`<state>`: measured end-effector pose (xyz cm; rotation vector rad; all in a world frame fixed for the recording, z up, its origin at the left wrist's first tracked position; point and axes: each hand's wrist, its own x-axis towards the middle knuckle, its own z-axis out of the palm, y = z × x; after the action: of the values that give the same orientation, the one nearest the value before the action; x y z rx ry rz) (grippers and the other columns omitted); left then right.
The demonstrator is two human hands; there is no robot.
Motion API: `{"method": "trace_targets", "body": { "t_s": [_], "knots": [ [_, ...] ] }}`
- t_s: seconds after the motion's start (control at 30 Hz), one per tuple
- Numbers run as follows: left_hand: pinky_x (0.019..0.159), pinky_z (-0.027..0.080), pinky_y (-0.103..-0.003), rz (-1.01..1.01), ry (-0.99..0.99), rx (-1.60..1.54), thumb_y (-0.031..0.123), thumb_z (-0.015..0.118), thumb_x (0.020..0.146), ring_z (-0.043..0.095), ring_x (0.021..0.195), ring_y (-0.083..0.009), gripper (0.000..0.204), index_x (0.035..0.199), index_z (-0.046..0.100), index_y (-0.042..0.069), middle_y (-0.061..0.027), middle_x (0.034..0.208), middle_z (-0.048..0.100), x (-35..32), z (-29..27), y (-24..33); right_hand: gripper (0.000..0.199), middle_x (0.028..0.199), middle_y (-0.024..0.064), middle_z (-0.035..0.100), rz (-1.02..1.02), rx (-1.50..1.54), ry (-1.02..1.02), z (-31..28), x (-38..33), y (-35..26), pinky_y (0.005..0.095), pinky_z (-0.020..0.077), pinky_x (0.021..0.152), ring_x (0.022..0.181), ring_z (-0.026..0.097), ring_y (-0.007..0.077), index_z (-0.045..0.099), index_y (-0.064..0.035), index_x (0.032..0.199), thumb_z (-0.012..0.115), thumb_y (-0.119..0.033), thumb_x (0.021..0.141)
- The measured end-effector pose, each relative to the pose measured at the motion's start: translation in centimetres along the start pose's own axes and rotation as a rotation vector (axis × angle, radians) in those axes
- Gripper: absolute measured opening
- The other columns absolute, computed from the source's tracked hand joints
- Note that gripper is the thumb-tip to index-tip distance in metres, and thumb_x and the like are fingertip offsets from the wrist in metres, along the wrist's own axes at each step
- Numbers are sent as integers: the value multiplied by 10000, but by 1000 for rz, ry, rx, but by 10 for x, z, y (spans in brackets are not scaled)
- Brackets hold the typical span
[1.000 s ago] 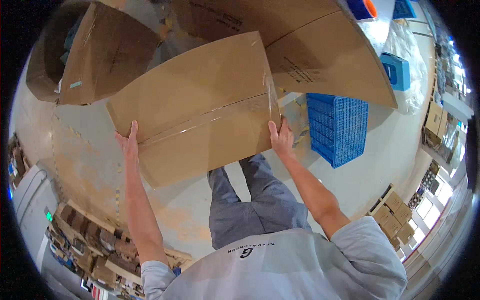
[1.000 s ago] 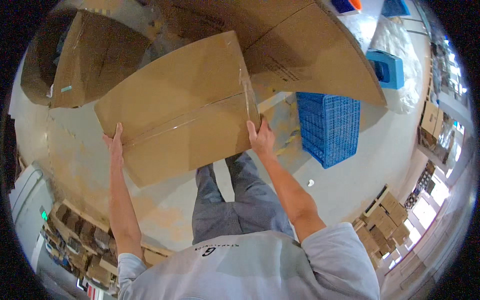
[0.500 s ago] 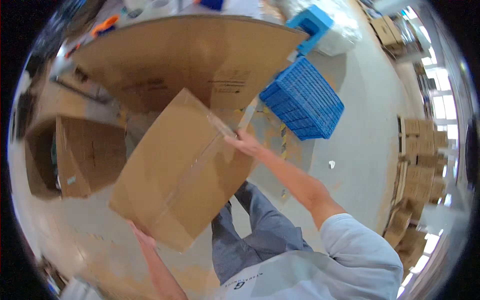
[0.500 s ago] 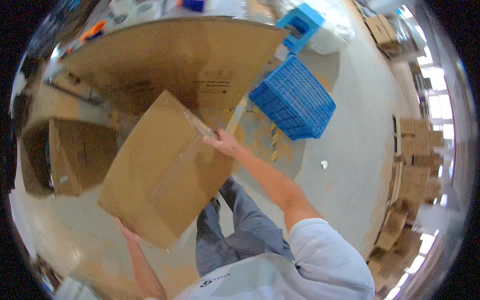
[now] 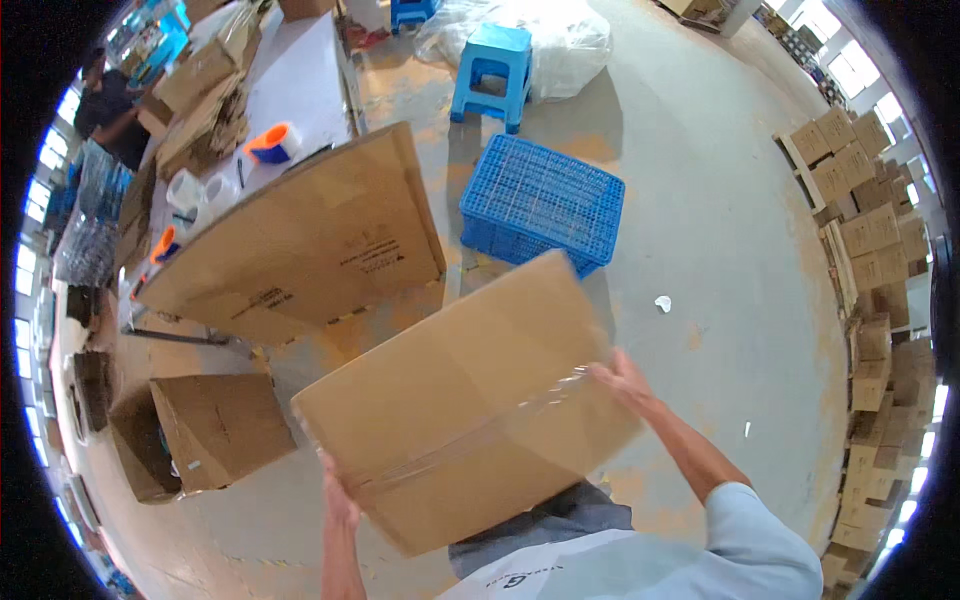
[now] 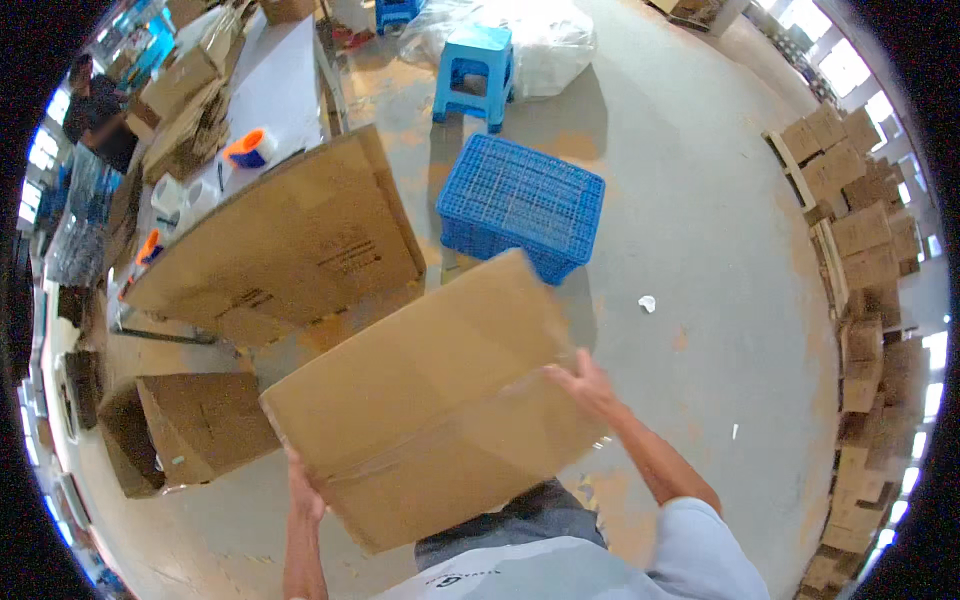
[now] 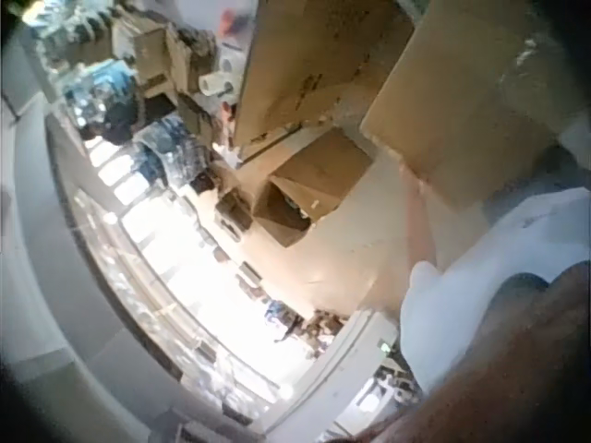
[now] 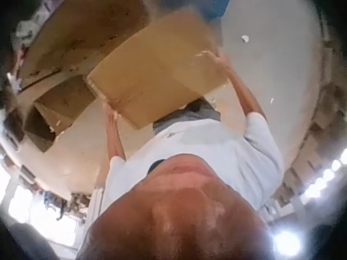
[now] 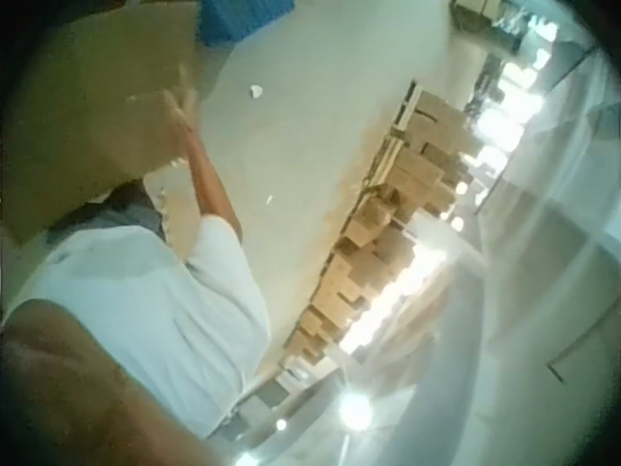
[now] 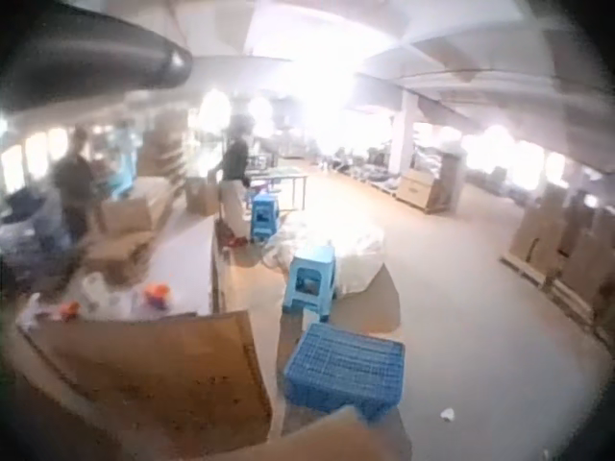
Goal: The person sets up a large cardboard box, packs foam sheets and items into small cardboard boxes, and closes them by hand. The person then places the packed boxes into the large cardboard box and fastens their belt buckle.
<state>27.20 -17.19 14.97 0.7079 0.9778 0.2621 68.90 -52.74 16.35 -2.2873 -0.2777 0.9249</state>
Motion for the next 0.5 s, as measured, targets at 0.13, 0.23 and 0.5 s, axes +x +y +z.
{"method": "trace_targets", "body": {
  "t_s": [0.13,0.23,0.5],
  "knots": [
    [1125,368,-467,-198,-216,116,651,331,1004,435,1366,-292,775,1531,317,84,-97,1527,416,23,177,-6,458,1064,126,657,166,143,343,-158,-96,42,387,500,865,984,600,201,578,6,1171,657,-354,900],
    [920,488,-413,-124,-371,232,782,340,921,564,1116,-249,898,1487,384,86,-117,1317,570,39,309,-13,421,1143,123,627,-154,58,641,-267,-158,104,366,467,932,1069,547,183,563,18,1234,566,-314,975],
    [945,479,-366,248,-596,154,859,256,873,576,1125,-212,1033,1436,440,14,-102,1265,609,39,518,79,797,1561,135,333,-580,766,987,-410,-191,142,456,269,1170,1425,323,282,261,-33,1550,349,-614,1012]
  ]
}}
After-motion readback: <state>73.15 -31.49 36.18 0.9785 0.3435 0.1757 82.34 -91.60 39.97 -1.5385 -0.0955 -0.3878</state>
